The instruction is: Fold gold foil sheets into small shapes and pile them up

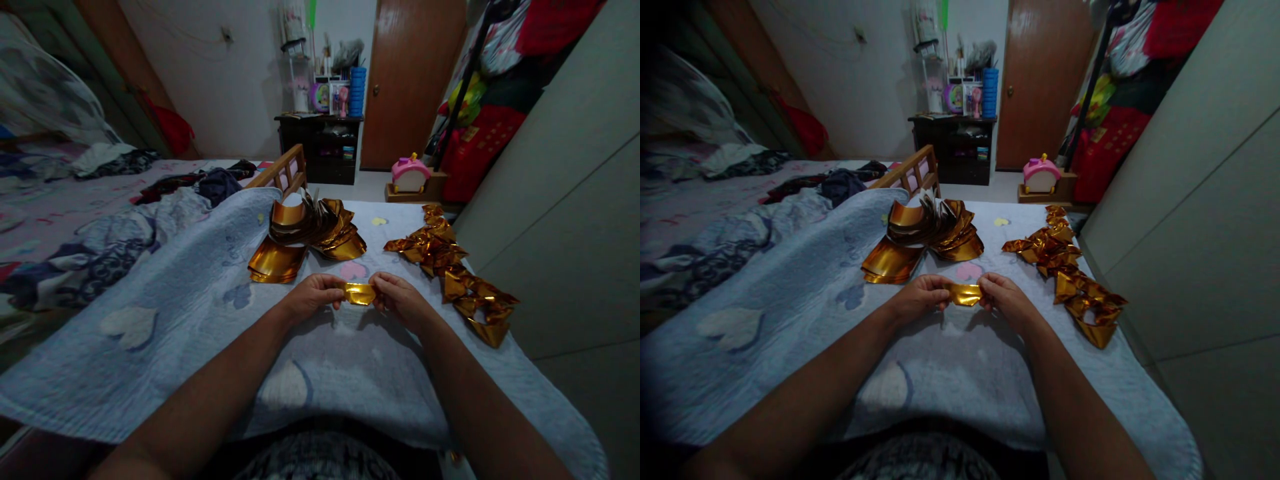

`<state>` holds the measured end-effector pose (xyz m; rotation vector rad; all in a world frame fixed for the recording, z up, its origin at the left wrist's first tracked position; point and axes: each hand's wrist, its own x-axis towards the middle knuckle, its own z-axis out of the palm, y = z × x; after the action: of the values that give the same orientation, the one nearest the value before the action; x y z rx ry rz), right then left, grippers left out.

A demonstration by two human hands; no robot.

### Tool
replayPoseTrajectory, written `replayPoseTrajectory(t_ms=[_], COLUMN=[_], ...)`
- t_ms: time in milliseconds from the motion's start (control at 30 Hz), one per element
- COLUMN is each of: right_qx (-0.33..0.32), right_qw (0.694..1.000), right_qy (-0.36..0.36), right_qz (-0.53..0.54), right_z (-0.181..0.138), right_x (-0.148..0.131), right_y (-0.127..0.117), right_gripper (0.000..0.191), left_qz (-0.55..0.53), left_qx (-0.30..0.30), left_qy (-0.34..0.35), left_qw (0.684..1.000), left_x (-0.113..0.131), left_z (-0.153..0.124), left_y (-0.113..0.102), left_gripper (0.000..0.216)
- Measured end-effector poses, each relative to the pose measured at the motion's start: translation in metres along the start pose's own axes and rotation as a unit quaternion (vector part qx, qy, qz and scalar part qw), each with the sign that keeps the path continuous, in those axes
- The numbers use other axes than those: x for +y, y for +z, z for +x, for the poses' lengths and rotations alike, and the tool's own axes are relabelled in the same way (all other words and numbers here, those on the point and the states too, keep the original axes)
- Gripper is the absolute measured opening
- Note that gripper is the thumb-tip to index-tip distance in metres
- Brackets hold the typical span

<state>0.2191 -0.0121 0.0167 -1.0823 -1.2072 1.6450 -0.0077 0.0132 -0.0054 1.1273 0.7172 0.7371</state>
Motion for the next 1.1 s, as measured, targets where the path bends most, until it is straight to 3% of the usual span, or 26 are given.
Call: replayPoseTrajectory(t_ms=[167, 333, 600, 1100], right_qx=[-0.022, -0.025, -0.056, -0.098], right_qw=[0.999, 0.999, 0.998, 0.994], right_qy=[-0.014, -0.034, -0.018, -0.016], right_qz=[0.031, -0.008, 0.005, 0.036], right_z=[-0.003, -0.002, -0.001, 0.001], right_x=[0.000, 0.003, 0.006, 0.012], right_y=[-0.004, -0.009, -0.011, -0.015], right_gripper=[0.034, 0.031, 0.031, 0.032], left_qz=[-0.073, -0.073, -0.104, -0.091], left_qx=[0.029, 0.042, 0.027, -0.009], left_qy=[0.001, -0.003, -0.008, -0.012], left_qw=[0.997, 0.996, 0.994, 0.996], left_x=[-0.005, -0.007, 0.002, -0.004], left_z=[0.005, 0.005, -0.001, -0.001], left_y=[0.000, -0.001, 0.004, -0.004], left_gripper=[0.040, 0.040, 0.041, 0.039])
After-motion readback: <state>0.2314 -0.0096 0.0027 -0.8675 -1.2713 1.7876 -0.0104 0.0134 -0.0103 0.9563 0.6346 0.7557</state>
